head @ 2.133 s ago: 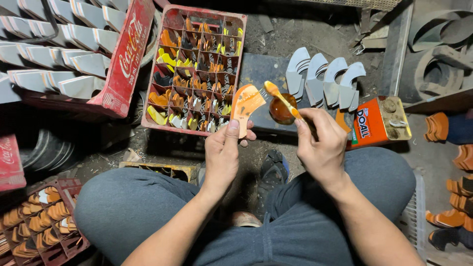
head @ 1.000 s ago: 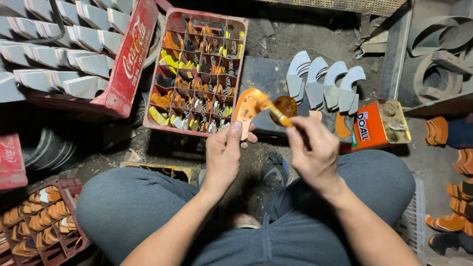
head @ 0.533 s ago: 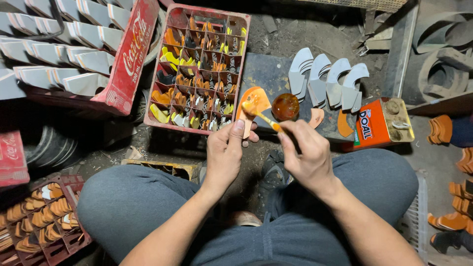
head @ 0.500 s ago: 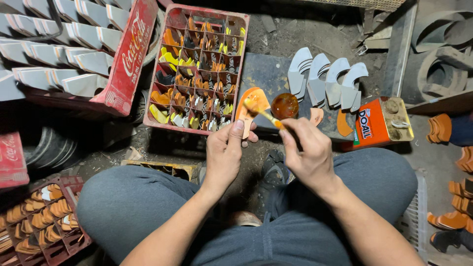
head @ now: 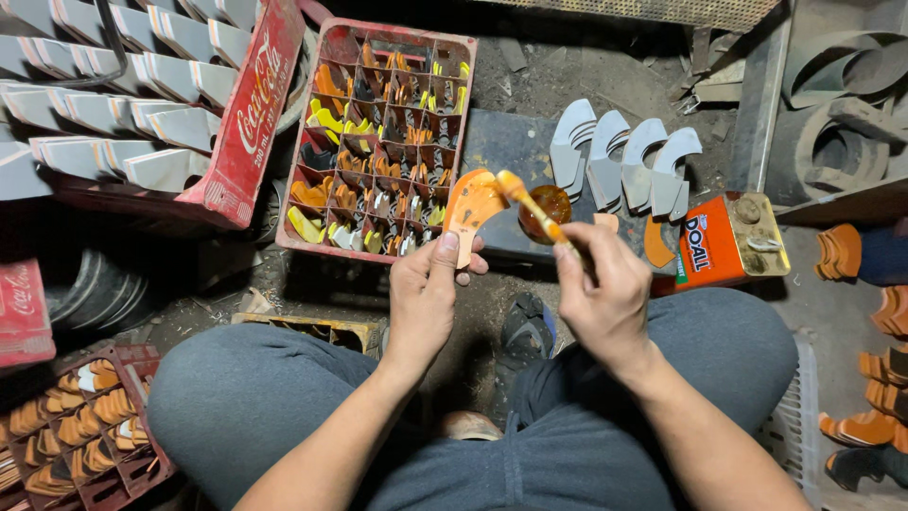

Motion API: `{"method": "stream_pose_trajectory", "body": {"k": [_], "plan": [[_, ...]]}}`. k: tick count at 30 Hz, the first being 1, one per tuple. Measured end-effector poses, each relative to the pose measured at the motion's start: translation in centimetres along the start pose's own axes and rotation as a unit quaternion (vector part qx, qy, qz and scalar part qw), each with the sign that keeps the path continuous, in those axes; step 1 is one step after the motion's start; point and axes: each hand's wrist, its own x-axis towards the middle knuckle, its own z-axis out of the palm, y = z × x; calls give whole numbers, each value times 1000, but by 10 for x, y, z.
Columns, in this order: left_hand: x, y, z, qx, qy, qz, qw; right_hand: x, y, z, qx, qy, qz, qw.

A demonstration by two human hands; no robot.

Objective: The person sits on the floor and paints small curved shoe parts orange using a brush. They pick up each part from a crate, apply paint to both sides, and place the finished parts back into the crate.

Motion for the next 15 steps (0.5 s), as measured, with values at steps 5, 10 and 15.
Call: {"method": "stream_pose_trajectory", "body": {"k": [5,10,15], "plan": [[-2,1,0,17,14,3,1000,-1,-1,0,7,-21,-28,999],[1,2,-1,2,10,0,1000,0,2,-3,-10,3,34,999],[-1,1,-2,-5,8,-4,1000,1,3,-4,3,-6,-43,999]]}}
